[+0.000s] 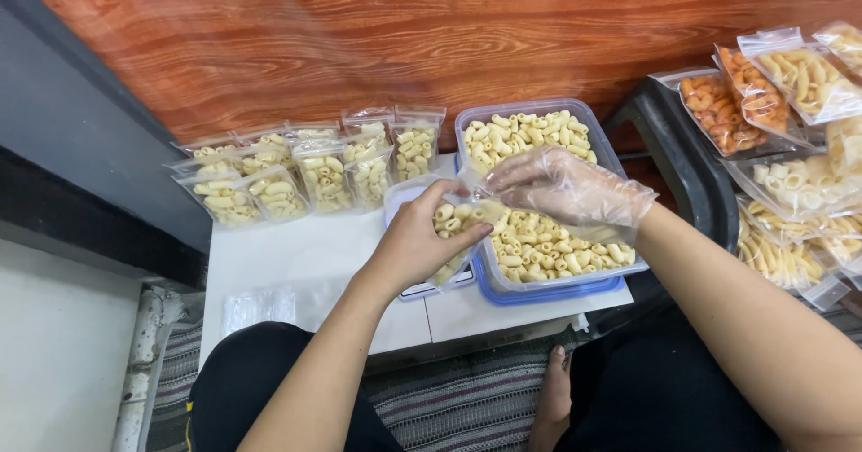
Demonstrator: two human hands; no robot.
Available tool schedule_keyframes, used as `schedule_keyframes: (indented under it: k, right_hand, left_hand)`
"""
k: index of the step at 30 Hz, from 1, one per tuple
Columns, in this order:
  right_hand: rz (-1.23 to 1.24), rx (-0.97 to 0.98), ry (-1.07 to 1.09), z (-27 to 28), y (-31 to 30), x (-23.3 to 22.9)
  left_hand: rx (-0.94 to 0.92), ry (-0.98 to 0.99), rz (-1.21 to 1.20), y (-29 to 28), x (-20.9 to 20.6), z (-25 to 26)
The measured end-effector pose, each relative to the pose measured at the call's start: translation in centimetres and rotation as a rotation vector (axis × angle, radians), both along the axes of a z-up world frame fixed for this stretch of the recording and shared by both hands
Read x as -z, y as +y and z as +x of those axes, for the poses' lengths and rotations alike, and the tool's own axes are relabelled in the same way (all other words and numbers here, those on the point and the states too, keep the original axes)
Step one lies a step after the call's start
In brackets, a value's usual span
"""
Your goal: Manually packaging macaroni from a large plastic container into small individual bags using a digital scale for portion control.
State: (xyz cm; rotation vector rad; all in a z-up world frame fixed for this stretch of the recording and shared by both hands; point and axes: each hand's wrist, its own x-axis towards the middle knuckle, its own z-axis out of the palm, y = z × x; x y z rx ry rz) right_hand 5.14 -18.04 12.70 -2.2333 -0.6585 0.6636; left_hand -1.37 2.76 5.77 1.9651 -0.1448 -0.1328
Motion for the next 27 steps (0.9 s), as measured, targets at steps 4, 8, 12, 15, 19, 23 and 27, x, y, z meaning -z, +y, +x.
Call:
schedule_keyframes:
  k: [4, 8, 12, 15, 19, 23, 27]
  right_hand:
    - [-0.106, -0.026, 0.147, -1.4, 0.9, -0.7]
    - [-0.218, -0.153, 0.167, -1.0, 0.8, -0.5]
    - [-0.152, -0.075, 0.058, -1.1, 1.0, -1.3]
    - [-0.166, -0.105, 0.097, -1.3, 1.1, -1.1]
    - [-0.204, -0.151, 0.136, -0.9, 1.2, 0.7]
    - [0.030, -0.049, 0.010, -0.1, 1.2, 1.5]
    - [0.310, 0.105, -0.206, 3.0, 0.4, 4.4]
  left_hand:
    - [0.025, 0.002, 0.016, 0.1, -0.3, -0.4]
    - [0.071, 0.034, 0.065, 0.6, -0.6, -1.2]
    - [0.053, 0.031, 0.065, 0.5, 0.0, -0.6]
    - [0.017, -0.025, 0.083, 1.1, -0.4, -0.3]
    - [0.063, 0.019, 0.145, 1.3, -0.5, -0.8]
    - [-0.023, -0.065, 0.162, 1.1, 0.9, 0.1]
    - [-0.204, -0.292, 0.086, 2.0, 1.4, 0.9]
